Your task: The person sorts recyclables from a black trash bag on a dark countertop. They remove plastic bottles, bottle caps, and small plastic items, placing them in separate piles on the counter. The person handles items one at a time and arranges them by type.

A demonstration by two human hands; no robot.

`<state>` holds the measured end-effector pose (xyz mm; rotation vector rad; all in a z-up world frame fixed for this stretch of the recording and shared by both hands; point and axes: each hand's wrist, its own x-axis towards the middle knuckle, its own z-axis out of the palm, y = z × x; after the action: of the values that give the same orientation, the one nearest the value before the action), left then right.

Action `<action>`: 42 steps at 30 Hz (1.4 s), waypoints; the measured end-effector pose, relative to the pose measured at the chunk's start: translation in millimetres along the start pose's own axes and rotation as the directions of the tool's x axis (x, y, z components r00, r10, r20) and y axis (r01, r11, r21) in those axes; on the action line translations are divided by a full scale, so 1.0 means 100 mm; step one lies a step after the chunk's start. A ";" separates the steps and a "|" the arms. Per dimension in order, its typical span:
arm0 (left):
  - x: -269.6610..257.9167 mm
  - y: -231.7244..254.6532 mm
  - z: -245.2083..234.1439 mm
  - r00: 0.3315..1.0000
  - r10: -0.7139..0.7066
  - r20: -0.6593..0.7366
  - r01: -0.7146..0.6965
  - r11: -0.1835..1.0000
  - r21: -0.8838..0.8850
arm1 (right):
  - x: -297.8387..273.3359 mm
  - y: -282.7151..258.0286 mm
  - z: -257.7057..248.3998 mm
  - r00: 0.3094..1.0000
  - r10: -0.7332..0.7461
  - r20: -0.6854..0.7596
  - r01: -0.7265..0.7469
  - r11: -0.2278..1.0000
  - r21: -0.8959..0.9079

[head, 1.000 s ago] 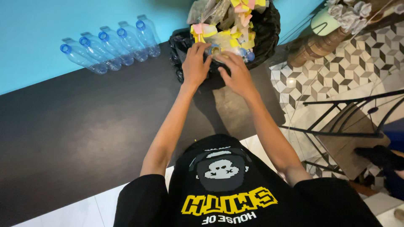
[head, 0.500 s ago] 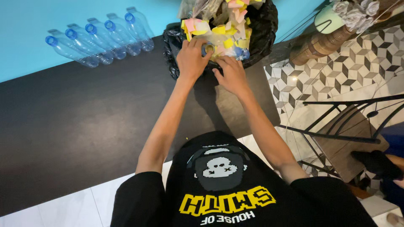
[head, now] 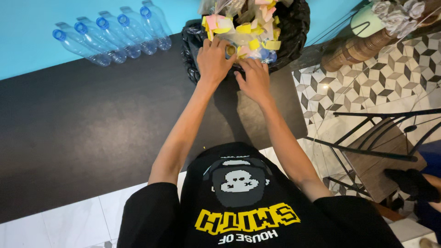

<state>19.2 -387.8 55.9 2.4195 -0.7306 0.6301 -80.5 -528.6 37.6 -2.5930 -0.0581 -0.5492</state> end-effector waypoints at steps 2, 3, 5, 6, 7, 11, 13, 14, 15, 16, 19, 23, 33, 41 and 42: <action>-0.01 0.02 -0.05 0.997 -0.035 -0.064 0.029 0.995 -0.091 | -0.01 0.02 0.00 1.000 -0.027 -0.001 0.027 0.999 0.021; -0.02 0.02 -0.10 0.994 -0.055 -0.094 0.043 0.990 -0.132 | 0.00 0.04 -0.03 0.999 -0.052 -0.001 0.052 0.998 0.042; -0.05 0.01 -0.23 0.985 -0.109 -0.132 0.078 0.973 -0.217 | 0.00 0.05 -0.09 0.998 -0.068 0.003 0.067 0.992 0.111; -0.06 -0.02 -0.28 0.979 -0.135 -0.151 0.093 0.961 -0.260 | 0.01 0.04 -0.13 0.998 -0.060 0.007 0.058 0.986 0.158; -0.08 -0.07 -0.33 0.972 -0.174 -0.160 0.126 0.954 -0.274 | 0.00 0.03 -0.19 0.999 -0.049 0.018 0.044 0.978 0.202; -0.28 -0.43 -0.44 0.902 -0.421 -0.092 0.373 0.870 -0.322 | 0.04 -0.08 -0.31 0.999 -0.021 -0.024 0.026 0.972 0.235; -0.45 -0.72 -0.40 0.869 -0.487 -0.081 0.448 0.847 -0.285 | 0.07 -0.12 -0.33 0.997 -0.037 -0.071 0.054 0.964 0.261; -0.56 -0.87 -0.35 0.874 -0.472 -0.113 0.436 0.866 -0.245 | 0.09 -0.14 -0.32 0.997 -0.028 -0.074 0.048 0.958 0.284; -0.70 -1.02 -0.29 0.879 -0.456 -0.142 0.425 0.882 -0.203 | 0.10 -0.16 -0.30 0.997 -0.017 -0.076 0.039 0.951 0.306; -0.83 -1.16 -0.21 0.866 -0.492 -0.095 0.476 0.867 -0.148 | 0.11 -0.18 -0.27 0.997 -0.005 -0.078 0.031 0.944 0.328; -1.18 -1.51 0.00 0.810 -0.586 0.018 0.586 0.810 -0.012 | 0.11 -0.21 -0.18 0.996 0.029 -0.084 0.001 0.939 0.344; -1.36 -1.81 0.26 0.746 -0.659 0.100 0.658 0.752 0.048 | 0.12 -0.22 -0.07 0.991 0.054 -0.122 -0.016 0.955 0.295; -1.16 -2.41 0.75 0.726 -0.651 0.220 0.618 0.759 0.206 | 0.18 -0.34 0.10 0.970 0.143 -0.195 -0.110 0.979 0.171; -0.98 -2.59 0.87 0.781 -0.562 0.274 0.522 0.827 0.210 | 0.26 -0.37 0.14 0.965 0.165 -0.203 -0.138 0.980 0.142; -1.00 -2.57 0.87 0.781 -0.558 0.281 0.519 0.830 0.204 | 0.26 -0.38 0.14 0.964 0.171 -0.206 -0.143 0.979 0.142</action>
<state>124.9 -220.5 -155.1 2.6970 -0.0816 0.0288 -56.9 -490.2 54.0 -2.3744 0.1793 -0.7406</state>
